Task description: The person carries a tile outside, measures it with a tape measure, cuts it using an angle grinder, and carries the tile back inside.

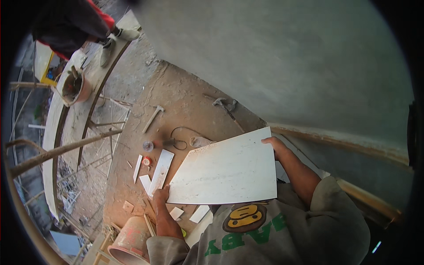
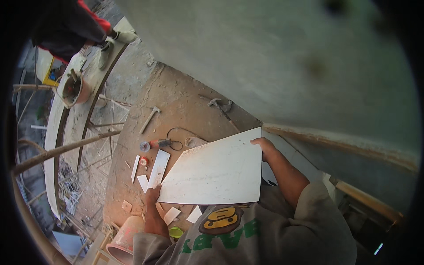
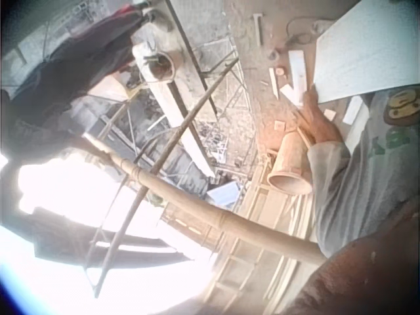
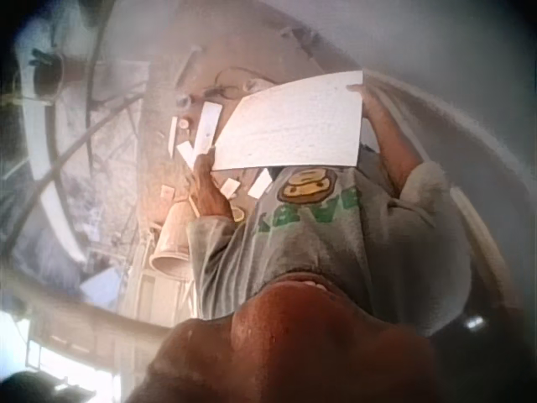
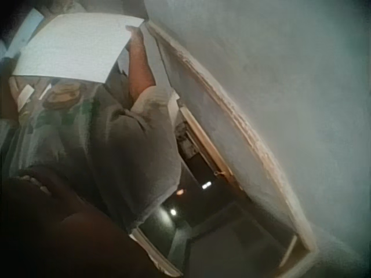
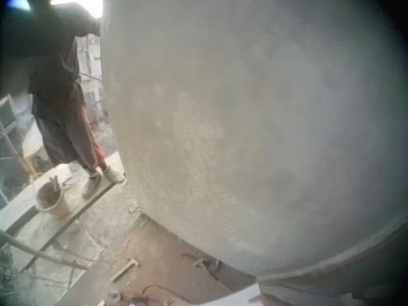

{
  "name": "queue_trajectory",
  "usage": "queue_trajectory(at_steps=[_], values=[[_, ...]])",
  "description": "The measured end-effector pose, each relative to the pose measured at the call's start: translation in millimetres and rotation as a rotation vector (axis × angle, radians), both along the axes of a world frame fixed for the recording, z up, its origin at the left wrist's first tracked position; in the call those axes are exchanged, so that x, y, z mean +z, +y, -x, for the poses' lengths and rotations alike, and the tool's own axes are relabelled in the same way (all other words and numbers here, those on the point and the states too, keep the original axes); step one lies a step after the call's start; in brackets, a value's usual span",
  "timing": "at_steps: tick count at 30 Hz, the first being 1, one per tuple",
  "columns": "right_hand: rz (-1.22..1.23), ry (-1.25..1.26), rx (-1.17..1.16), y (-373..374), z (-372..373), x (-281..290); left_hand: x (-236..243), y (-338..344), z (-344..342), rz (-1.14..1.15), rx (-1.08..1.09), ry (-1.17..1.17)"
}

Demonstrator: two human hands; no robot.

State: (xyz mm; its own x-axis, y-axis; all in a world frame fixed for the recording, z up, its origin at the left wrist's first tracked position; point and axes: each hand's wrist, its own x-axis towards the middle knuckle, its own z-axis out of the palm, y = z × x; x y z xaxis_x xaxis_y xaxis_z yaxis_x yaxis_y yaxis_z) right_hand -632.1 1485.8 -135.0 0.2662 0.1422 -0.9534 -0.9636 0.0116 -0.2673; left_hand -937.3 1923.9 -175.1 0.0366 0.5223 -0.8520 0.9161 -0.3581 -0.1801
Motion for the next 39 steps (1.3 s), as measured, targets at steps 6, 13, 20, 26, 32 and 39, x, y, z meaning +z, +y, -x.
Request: queue_trajectory(at_steps=[6, 13, 20, 26, 32, 39], values=[[0.032, -0.071, -0.201, -54, 52, 29, 3, -1, 0, -0.006, -0.183, -0.110], [0.122, -0.161, -0.571, -120, 139, 32, 21, -7, -79, 0.032, -0.573, -0.224], [0.266, -0.241, -0.686, -183, 267, -15, 44, -78, -201, -0.001, -0.960, -0.159], [0.477, -0.426, -0.616, -262, 381, -52, 38, -203, -236, 0.065, -1.324, -0.115], [0.711, -0.332, -0.861, -362, 438, -35, 34, -369, -246, 0.033, -1.539, -0.017], [0.422, -0.212, -1.573, -492, 520, 44, 46, -605, -248, 0.048, -1.708, 0.027]])
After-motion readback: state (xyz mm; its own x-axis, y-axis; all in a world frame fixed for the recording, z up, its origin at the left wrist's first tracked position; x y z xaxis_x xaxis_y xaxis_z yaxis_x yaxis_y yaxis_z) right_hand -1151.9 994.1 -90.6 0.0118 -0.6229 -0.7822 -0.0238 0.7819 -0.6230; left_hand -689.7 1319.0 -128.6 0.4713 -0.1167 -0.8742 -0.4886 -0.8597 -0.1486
